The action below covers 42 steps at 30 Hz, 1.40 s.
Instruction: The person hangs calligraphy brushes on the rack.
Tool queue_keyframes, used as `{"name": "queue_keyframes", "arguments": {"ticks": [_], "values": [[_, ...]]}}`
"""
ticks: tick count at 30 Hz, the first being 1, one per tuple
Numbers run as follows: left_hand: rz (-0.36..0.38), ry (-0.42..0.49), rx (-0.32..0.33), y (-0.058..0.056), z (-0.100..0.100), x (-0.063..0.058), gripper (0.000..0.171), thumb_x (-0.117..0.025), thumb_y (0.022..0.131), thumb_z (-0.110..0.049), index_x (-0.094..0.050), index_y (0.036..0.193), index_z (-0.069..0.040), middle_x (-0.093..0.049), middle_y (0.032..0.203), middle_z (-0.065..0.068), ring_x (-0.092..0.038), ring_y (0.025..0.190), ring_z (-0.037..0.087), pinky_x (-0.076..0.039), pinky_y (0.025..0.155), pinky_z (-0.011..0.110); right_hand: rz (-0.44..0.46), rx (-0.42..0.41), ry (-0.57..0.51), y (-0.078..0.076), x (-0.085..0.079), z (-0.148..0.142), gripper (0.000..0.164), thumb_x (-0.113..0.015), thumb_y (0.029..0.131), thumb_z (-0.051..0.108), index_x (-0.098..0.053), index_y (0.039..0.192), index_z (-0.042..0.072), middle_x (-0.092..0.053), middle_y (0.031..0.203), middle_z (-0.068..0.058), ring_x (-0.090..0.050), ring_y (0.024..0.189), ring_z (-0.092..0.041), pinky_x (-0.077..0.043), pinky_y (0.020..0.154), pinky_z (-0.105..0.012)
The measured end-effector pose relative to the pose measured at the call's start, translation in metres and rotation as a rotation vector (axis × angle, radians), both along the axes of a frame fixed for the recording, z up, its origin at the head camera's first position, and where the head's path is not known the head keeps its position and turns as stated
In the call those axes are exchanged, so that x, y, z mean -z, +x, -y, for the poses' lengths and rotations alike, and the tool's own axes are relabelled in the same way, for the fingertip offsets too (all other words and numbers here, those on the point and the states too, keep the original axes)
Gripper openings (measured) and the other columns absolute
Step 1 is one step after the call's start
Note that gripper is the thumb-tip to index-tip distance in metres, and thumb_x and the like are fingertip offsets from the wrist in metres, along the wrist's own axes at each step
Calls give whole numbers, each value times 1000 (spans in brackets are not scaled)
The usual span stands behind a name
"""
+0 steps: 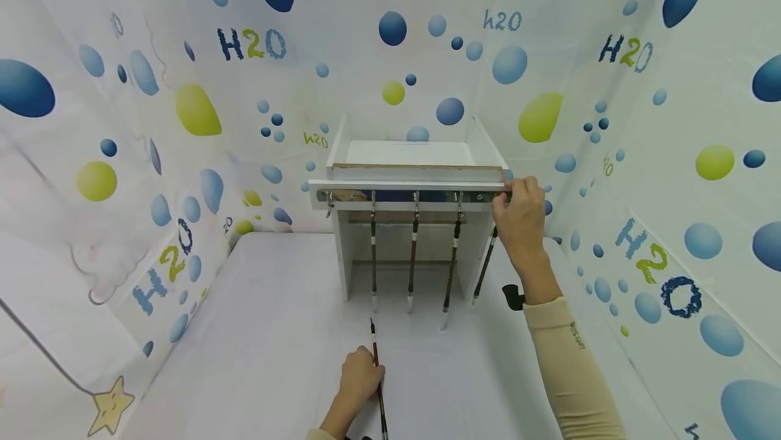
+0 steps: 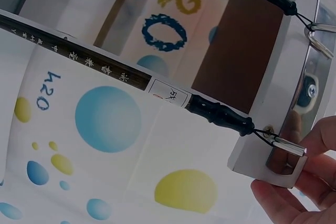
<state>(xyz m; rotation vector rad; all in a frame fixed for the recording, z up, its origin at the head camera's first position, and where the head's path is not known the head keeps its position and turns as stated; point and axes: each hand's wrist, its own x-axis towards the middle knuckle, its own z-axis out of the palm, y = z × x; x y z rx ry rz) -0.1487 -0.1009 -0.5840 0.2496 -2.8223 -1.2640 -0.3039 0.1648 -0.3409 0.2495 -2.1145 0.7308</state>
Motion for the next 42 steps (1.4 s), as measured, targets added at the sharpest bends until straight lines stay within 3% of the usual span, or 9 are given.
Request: {"name": "queue_keyframes", "arguments": {"ticks": [7,13,22,28,35,42], "values": [[19,91,1,2,3,-2,13,-62,79,0,-59,87,11,-60,61,10,-56,36,8,-47,37,22,1,10,-6,-1,3,-1,21,-58,89,-3,-63,106,-14,-59,104,-29,-55,89,-44,-49,78,-51],[26,93,-47,1,4,-1,19,-66,77,-4,-60,90,9,-61,63,8,-55,40,9,-46,39,22,0,11,-4,-3,3,0,21,-58,89,-2,-63,106,-14,-59,104,-29,-55,90,-43,-49,78,-51],[-47,103,-96,-3,9,-14,29,-64,79,-7,-59,103,8,-64,64,6,-55,41,10,-45,39,24,-8,5,-6,-2,1,0,20,-58,89,-3,-63,105,-14,-58,102,-29,-55,89,-44,-48,77,-51],[-91,85,-122,-9,16,-34,29,-65,79,-11,-58,105,3,-67,68,5,-55,45,11,-43,42,26,-2,0,-7,-1,0,0,20,-58,89,-2,-63,106,-13,-58,103,-29,-54,88,-44,-47,77,-50],[-131,63,-112,-15,26,-64,31,-64,82,-10,-58,109,3,-69,72,5,-55,50,13,-44,45,27,-2,6,1,-1,0,-1,21,-58,90,-2,-63,106,-13,-58,104,-29,-55,89,-43,-48,78,-50],[-227,35,-100,-16,34,-96,31,-64,84,-8,-58,112,3,-70,76,7,-53,52,11,-42,45,26,0,11,-3,-1,1,0,21,-58,89,-3,-63,106,-14,-58,104,-28,-54,88,-42,-49,78,-50]]}}
